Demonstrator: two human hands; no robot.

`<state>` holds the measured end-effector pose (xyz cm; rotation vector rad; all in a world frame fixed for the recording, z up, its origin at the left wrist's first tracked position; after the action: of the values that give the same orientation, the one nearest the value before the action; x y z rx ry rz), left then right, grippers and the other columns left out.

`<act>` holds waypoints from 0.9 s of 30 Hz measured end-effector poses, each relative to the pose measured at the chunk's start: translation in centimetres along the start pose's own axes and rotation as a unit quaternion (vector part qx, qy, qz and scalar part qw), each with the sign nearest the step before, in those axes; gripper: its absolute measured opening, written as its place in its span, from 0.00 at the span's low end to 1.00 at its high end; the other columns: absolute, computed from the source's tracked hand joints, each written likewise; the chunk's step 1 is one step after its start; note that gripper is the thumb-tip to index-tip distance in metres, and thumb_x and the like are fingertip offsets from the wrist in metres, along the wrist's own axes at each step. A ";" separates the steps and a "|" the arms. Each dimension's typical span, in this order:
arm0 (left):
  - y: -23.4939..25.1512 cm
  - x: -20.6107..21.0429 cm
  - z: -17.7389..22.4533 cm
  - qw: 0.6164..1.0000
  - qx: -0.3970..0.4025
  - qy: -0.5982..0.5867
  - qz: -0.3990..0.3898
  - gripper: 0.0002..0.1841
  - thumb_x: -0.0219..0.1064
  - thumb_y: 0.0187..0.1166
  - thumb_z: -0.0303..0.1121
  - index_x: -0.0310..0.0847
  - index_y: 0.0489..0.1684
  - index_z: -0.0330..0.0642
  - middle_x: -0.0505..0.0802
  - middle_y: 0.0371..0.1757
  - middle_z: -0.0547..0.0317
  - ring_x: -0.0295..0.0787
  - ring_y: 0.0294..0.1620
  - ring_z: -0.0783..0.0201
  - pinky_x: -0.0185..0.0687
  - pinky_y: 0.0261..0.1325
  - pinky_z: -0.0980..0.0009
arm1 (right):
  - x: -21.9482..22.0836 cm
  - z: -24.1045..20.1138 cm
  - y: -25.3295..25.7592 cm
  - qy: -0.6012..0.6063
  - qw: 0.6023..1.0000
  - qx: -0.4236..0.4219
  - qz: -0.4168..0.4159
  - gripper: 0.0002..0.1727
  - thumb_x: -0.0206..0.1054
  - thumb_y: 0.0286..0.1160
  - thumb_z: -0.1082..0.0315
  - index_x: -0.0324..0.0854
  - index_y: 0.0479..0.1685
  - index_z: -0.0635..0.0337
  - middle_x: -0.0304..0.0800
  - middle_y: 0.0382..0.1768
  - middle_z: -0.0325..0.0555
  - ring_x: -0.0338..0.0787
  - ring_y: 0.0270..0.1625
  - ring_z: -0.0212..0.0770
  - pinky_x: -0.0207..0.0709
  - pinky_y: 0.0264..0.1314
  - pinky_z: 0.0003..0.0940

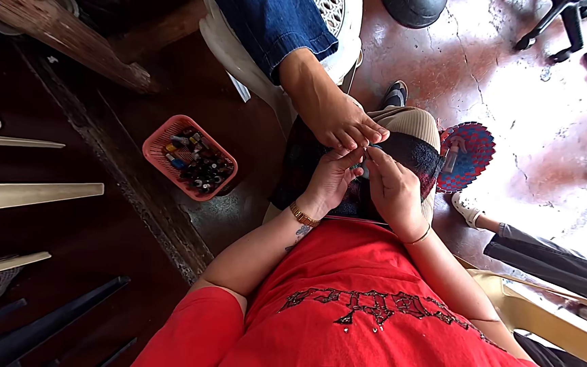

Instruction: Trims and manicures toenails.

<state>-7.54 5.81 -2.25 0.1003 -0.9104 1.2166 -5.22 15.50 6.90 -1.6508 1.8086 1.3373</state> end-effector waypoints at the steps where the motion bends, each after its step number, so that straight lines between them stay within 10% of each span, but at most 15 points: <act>1: 0.0 0.0 0.0 1.000 0.000 0.001 0.002 0.03 0.65 0.85 0.34 0.85 0.45 0.55 0.89 0.41 0.69 0.84 0.36 0.76 0.81 0.40 0.80 | 0.0 0.0 0.0 -0.002 1.000 0.001 -0.003 0.15 0.62 0.85 0.73 0.85 0.62 0.70 0.95 0.40 0.55 0.95 0.38 0.49 0.88 0.41 0.44; 9: -0.1 0.2 0.1 1.000 0.006 -0.018 -0.012 0.03 0.66 0.84 0.38 0.85 0.47 0.58 0.88 0.42 0.71 0.85 0.41 0.74 0.83 0.46 0.77 | 0.1 1.1 -0.1 0.161 0.982 0.103 -0.016 0.15 0.57 0.88 0.73 0.83 0.64 0.69 0.87 0.26 0.42 0.82 0.22 0.28 0.80 0.25 0.22; 15: -0.3 0.3 0.3 1.000 0.005 0.000 -0.008 0.02 0.65 0.85 0.37 0.84 0.46 0.56 0.88 0.41 0.71 0.83 0.39 0.76 0.81 0.43 0.79 | -0.1 -0.2 0.1 0.004 1.000 0.010 -0.009 0.15 0.61 0.85 0.74 0.85 0.63 0.70 0.94 0.38 0.55 0.94 0.36 0.48 0.87 0.39 0.42; 21: -0.4 0.2 0.3 1.000 0.002 0.012 0.000 0.03 0.67 0.84 0.37 0.85 0.47 0.58 0.88 0.41 0.71 0.83 0.40 0.75 0.80 0.44 0.77 | 0.2 1.2 -0.2 0.149 0.984 0.099 -0.022 0.15 0.56 0.88 0.72 0.83 0.64 0.68 0.87 0.27 0.44 0.83 0.22 0.29 0.81 0.25 0.24; 27: 1.0 0.0 -0.2 0.998 -0.011 -0.048 0.047 0.07 0.62 0.85 0.27 0.84 0.41 0.52 0.89 0.39 0.69 0.85 0.40 0.74 0.83 0.46 0.78 | 0.0 -0.3 0.2 0.002 0.999 0.029 -0.017 0.16 0.60 0.85 0.75 0.84 0.64 0.71 0.93 0.36 0.54 0.93 0.34 0.48 0.86 0.37 0.42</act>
<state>-8.25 6.23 -2.75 0.1000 -1.0220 1.2968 -5.34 15.25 7.15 -1.6471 1.7952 1.2558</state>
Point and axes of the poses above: each hand's wrist, its own y-axis towards the middle knuckle, its own x-axis out of the palm, z = x × y, the point moved 9 cm from there along y, towards the middle knuckle
